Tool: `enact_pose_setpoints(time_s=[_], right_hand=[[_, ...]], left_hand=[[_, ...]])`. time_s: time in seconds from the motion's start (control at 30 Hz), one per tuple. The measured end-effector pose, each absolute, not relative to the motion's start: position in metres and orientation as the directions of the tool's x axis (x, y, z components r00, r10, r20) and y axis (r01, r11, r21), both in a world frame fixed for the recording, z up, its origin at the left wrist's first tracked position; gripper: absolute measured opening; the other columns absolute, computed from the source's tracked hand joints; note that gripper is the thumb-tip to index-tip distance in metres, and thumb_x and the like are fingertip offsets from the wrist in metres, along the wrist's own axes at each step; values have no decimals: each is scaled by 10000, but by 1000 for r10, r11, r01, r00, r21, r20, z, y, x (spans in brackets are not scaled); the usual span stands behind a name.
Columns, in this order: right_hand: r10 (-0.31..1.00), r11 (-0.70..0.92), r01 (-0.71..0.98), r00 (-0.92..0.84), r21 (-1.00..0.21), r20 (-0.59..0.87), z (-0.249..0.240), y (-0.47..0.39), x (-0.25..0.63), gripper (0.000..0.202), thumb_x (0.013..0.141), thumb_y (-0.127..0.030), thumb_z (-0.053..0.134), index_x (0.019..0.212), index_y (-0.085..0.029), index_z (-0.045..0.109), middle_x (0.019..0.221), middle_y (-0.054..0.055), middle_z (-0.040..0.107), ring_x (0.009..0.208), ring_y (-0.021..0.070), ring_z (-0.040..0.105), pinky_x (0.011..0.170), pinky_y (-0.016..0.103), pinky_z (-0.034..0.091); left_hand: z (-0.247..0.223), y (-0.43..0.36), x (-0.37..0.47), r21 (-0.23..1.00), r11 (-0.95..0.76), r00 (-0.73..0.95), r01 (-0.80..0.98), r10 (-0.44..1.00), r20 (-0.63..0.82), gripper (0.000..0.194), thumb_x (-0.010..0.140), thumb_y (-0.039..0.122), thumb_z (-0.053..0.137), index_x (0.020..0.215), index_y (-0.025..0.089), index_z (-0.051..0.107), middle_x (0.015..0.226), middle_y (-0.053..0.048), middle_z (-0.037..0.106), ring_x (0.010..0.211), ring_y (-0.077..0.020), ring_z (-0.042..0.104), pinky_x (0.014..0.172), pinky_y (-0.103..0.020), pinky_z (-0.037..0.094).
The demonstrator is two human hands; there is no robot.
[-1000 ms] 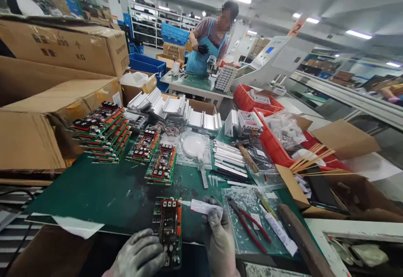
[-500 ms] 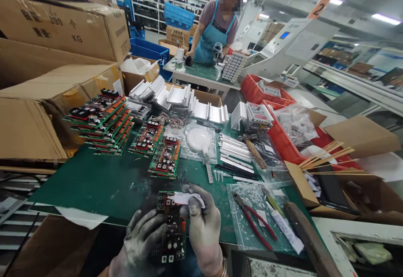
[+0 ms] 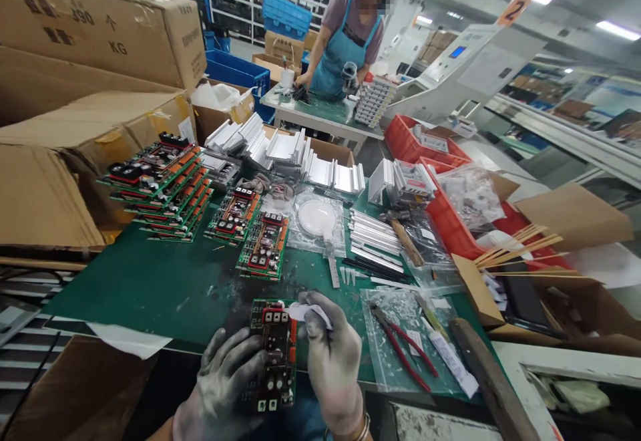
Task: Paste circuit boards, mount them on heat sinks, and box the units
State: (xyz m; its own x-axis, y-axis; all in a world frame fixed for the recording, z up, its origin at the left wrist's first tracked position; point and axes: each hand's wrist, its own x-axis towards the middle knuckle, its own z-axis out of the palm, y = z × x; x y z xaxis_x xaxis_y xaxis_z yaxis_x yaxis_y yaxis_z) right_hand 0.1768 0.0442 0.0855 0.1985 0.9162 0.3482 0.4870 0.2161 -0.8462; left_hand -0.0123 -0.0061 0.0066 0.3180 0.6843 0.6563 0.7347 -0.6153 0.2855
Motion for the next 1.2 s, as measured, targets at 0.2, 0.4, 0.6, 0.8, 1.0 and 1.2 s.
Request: enact_pose_setpoints(time_s=[0.2,0.4,0.6,0.8,1.0,1.2], right_hand=[[878,251,437,273,-864,393,60,22,185,165,950,-327,566,1039,-246,678,923,22,785,473,92,656,459,160,540],[800,476,441,144,-761,583,29,4,193,207,966,-258,531,1140,-279,642,1044,38,764,876,185,749,544,210,594],[618,739,590,-402,-325,675,70,16,176,282,1020,-276,406,1008,-215,681,921,82,777,627,161,711,527,254,538],[460,844,527,-614,-100,642,80,20,150,383,1028,-183,319,989,-193,700,924,58,772,666,147,662,533,279,470],[481,813,578,-594,-74,645,82,25,144,380,1023,-172,319,985,-177,697,973,76,773,639,151,656,495,296,447],[624,744,578,-420,-336,659,80,14,166,299,1025,-287,398,980,-228,688,898,62,783,589,141,692,494,242,502]], left_hand=[[10,-5,-12,298,-607,307,737,693,652,496,745,503,671,1171,252,627,1123,-28,715,1141,-234,597,1205,-373,153],[6,-7,-10,323,-600,297,732,708,641,517,744,491,670,1198,250,608,1142,-36,697,1161,-240,580,1201,-385,159],[3,-9,-7,353,-576,258,737,722,642,555,729,508,682,1206,242,590,1115,-52,699,1141,-255,587,1191,-408,176],[6,-7,-3,290,-557,233,778,685,690,527,791,482,584,1208,158,583,1051,-91,704,1062,-248,622,1181,-389,223],[7,-7,-4,267,-558,250,786,681,688,557,765,472,597,1215,144,584,1080,-102,701,1092,-247,607,1195,-390,206],[7,-9,-7,333,-576,280,746,725,629,518,741,453,651,1206,233,592,1116,-45,701,1138,-241,596,1198,-388,167]])
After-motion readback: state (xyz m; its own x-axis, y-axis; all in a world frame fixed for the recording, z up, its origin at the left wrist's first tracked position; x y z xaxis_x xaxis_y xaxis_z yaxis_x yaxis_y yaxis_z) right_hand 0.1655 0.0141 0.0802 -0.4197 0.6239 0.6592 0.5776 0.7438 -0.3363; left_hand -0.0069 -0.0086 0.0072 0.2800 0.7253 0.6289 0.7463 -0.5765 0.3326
